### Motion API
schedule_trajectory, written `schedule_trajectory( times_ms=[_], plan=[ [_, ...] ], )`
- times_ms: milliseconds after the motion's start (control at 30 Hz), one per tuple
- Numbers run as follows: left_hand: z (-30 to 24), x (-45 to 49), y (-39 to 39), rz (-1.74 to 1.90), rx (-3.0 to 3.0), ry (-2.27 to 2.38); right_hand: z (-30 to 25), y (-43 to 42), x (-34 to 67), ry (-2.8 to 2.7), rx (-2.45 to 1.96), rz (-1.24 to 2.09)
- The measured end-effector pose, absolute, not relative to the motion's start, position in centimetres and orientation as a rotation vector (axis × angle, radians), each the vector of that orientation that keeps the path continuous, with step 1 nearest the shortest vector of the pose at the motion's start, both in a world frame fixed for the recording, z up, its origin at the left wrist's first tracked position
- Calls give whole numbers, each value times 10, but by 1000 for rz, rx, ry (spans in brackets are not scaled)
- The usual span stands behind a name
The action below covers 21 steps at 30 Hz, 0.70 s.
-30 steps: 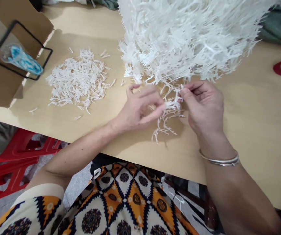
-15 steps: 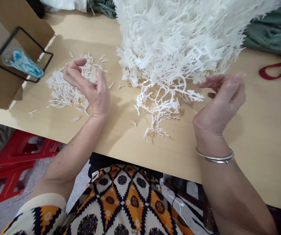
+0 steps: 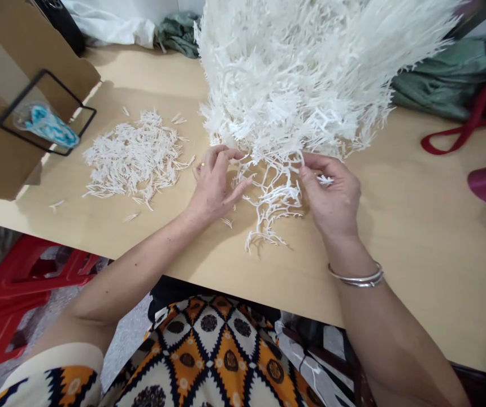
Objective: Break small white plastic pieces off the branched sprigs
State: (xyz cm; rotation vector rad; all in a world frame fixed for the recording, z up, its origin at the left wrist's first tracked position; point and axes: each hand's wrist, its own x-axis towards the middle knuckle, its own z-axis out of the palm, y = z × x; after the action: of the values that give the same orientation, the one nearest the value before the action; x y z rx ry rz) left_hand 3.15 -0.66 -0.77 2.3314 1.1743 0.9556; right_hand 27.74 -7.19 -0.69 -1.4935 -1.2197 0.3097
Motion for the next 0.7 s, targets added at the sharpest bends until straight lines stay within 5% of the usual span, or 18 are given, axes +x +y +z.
schedule_trajectory(
  times_ms=[700],
  plan=[
    [-11,32,1,790,2258,1168,19,-93,367,-1793,-1580,875]
  ],
)
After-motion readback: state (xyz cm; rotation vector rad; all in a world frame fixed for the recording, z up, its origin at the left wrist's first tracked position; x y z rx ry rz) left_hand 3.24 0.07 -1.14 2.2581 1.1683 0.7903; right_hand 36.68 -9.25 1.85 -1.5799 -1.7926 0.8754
